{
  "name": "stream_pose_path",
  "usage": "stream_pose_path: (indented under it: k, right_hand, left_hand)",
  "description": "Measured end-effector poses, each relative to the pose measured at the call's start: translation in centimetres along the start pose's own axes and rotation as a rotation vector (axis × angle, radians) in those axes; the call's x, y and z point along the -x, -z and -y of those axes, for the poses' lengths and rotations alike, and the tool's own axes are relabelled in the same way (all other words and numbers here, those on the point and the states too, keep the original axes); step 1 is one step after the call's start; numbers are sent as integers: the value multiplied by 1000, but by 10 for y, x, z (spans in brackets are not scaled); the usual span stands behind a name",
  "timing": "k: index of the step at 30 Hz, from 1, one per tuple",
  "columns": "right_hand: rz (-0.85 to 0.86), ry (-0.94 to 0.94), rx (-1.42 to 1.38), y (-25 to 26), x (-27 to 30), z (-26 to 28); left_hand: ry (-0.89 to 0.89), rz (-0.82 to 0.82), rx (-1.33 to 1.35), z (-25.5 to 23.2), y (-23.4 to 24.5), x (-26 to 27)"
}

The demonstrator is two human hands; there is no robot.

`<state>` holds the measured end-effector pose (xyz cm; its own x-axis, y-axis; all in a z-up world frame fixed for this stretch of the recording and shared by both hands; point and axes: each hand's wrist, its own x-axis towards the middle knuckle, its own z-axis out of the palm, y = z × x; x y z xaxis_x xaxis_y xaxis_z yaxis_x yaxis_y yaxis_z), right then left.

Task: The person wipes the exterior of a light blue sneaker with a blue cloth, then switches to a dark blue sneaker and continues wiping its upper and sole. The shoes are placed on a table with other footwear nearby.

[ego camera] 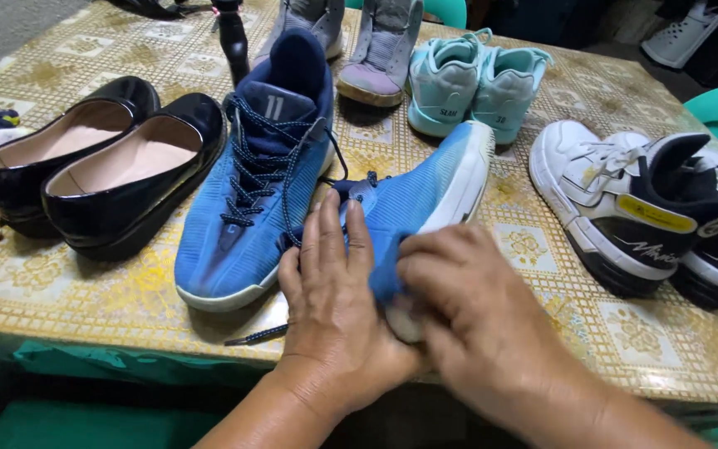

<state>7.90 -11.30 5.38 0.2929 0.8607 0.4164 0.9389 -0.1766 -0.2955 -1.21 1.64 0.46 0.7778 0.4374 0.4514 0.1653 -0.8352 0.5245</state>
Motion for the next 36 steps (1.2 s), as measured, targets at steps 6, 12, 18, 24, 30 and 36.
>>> stream_pose_path:
  k: [6,12,18,24,30,36]
  right_hand:
    - [44,111,-208,-25,89,-28]
    - [-241,-1088,-1043,38,105,-84]
    - [-424,-994,-1616,68,101,-106]
    - [-365,-755,-1913,99,90,-97]
    - [-446,-1180,-790,79,116,-112]
    - [-580,-974,-1175,53,112,-46]
  left_hand:
    - [-130,-87,-314,20,-19,12]
    - [-305,-118,-75,-13,8,14]
    - [-511,44,467,-71,-14,4]
    - [25,570,665,-102,-24,-39]
    - [688,793,1525,-112,-53,-58]
    - [59,152,637,-146,-48,-68]
